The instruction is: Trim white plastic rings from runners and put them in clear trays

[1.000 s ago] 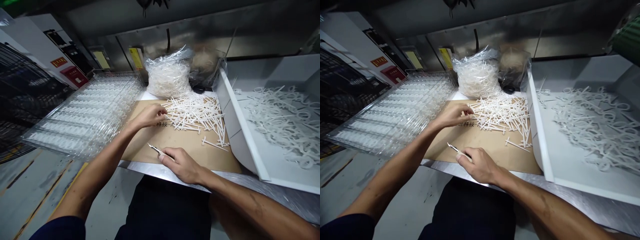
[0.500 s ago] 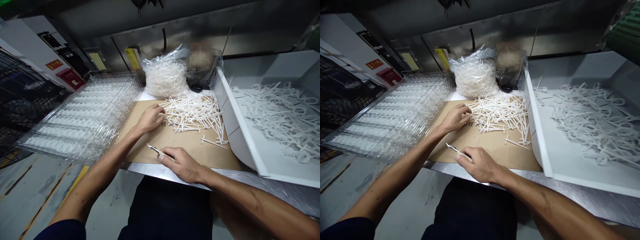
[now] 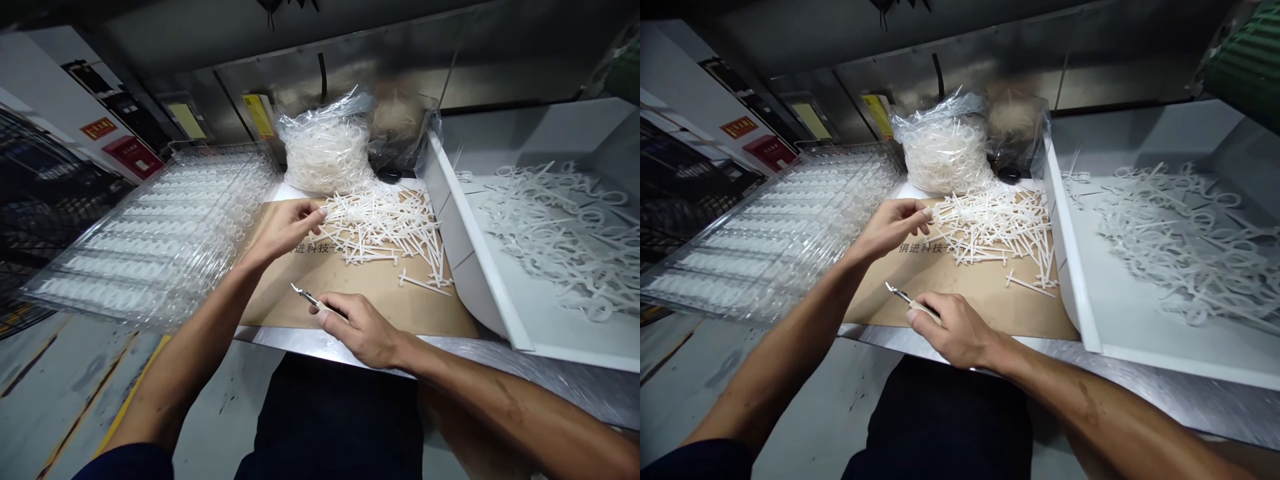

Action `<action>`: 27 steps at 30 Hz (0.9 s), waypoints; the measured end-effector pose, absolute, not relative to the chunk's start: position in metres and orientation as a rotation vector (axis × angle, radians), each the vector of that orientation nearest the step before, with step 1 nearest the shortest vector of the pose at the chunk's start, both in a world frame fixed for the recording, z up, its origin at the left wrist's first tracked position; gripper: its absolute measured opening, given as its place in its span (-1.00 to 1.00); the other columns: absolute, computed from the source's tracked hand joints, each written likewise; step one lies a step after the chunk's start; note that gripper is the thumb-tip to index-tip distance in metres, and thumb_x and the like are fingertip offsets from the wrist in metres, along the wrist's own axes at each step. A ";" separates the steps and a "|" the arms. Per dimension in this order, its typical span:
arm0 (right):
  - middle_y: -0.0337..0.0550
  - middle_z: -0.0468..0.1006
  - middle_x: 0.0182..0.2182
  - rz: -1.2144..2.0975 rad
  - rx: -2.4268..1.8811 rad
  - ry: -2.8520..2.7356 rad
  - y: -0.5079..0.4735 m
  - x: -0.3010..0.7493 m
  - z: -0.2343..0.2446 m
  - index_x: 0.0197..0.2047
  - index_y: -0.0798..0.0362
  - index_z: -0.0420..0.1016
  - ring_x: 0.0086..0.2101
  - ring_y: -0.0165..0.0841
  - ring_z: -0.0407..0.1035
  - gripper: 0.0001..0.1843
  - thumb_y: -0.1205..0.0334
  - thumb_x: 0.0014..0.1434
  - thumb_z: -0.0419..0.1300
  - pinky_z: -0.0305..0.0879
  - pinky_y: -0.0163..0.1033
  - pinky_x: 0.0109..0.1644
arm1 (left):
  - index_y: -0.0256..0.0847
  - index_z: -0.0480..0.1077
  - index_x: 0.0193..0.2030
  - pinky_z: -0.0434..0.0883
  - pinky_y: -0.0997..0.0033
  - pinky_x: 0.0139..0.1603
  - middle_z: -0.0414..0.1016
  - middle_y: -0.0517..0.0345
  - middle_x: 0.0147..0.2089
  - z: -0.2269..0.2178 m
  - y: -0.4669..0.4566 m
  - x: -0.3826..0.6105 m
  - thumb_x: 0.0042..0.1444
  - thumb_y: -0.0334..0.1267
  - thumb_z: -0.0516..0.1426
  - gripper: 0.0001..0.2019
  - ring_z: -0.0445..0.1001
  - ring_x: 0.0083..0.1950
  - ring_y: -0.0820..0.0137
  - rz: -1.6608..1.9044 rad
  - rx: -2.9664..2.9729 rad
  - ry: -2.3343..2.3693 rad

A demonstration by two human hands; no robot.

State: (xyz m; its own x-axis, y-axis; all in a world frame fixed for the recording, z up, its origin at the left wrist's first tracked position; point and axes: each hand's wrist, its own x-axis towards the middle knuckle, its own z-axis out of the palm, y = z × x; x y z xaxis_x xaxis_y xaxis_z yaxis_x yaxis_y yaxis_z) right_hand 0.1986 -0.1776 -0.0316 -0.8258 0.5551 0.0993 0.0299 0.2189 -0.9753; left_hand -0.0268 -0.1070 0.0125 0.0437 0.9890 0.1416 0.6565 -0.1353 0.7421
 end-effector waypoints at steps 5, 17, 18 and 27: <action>-0.29 0.34 -0.40 1.688 -0.563 -1.919 -0.175 0.201 -0.036 -0.02 0.09 0.51 -0.38 -0.38 0.24 -0.66 0.02 0.49 0.06 0.18 -0.25 -0.26 | -0.21 0.48 -0.12 0.39 0.36 -0.20 0.61 0.08 -0.23 -0.004 -0.166 -0.052 0.37 -0.12 0.17 -0.81 0.56 -0.24 0.32 0.683 2.223 1.891; -0.20 0.45 -0.29 1.737 -0.759 -1.680 -0.163 0.201 -0.051 0.05 0.02 0.54 -0.37 -0.37 0.31 -0.55 -0.18 0.48 0.10 0.25 -0.23 -0.29 | -0.19 0.50 0.07 0.48 0.20 0.03 0.61 -0.04 0.02 -0.046 -0.224 -0.051 0.45 -0.30 0.09 -0.82 0.57 -0.02 0.23 0.432 2.788 1.797; -0.20 0.45 -0.29 1.737 -0.765 -1.680 -0.163 0.201 -0.051 0.04 0.02 0.55 -0.37 -0.37 0.31 -0.55 -0.18 0.47 0.10 0.25 -0.23 -0.28 | -0.18 0.49 0.06 0.49 0.20 0.04 0.61 -0.04 0.03 -0.051 -0.224 -0.051 0.44 -0.32 0.10 -0.83 0.57 -0.01 0.24 0.506 2.757 1.795; -0.16 0.47 -0.28 1.756 -0.823 -1.698 -0.163 0.204 -0.051 0.06 0.05 0.54 -0.38 -0.36 0.32 -0.53 -0.18 0.47 0.10 0.27 -0.22 -0.29 | -0.28 0.47 0.08 0.54 0.35 -0.05 0.62 0.05 -0.13 -0.056 -0.225 -0.045 0.32 -0.35 0.22 -0.79 0.58 -0.15 0.38 1.301 2.262 1.914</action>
State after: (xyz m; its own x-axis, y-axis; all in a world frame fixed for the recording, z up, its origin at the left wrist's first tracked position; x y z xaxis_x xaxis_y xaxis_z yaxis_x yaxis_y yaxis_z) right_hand 0.2045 -0.1627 -0.0515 -0.6571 0.7522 -0.0490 0.0237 -0.0444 -0.9987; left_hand -0.0447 -0.2245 -0.0559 -0.0204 0.7869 0.6167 0.8631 -0.2974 0.4081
